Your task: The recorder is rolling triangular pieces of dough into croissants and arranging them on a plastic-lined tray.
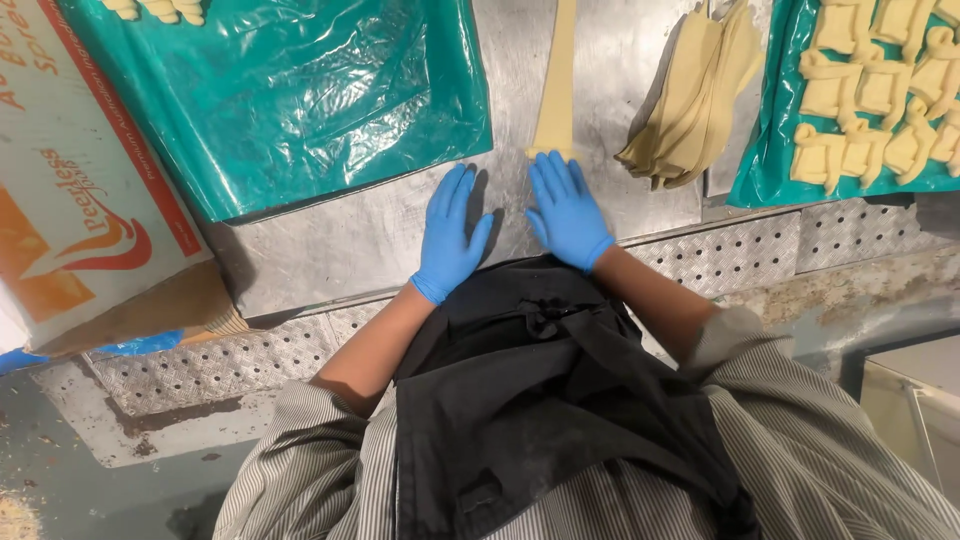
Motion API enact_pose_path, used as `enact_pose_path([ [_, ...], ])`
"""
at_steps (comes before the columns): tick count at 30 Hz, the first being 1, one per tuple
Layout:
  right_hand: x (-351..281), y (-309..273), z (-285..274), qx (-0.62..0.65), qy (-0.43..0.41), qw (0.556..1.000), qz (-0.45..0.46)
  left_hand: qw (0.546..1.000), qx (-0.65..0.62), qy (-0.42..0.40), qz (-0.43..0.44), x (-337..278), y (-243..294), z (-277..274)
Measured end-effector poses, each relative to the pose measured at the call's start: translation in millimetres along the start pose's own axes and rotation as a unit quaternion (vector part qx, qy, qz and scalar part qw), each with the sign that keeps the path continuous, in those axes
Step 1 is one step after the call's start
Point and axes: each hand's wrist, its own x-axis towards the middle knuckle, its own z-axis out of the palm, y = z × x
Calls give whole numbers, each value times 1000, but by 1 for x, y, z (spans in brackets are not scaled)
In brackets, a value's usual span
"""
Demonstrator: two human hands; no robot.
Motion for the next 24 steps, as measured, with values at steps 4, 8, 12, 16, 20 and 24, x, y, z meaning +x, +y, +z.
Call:
enact_pose_path([
  [4,30,30,5,-11,28,1000,10,1000,1,21,-9,0,6,1],
  [8,70,50,-24,-68,53,996,10,999,-35,16,-1,0,16,6],
  [12,76,46,-76,73,-49,986,145,999,-35,36,9,12,30,10],
  [16,48,31,-138,517,-44,840,159,993,-84,72,-49,41,45,12],
  [20,-2,35,-161,805,-71,565,169,977,-205,52,-34,68,72,16],
  [24,-55,17,-196,826,-88,539,136,845,-490,-174,-121,64,120,-7],
])
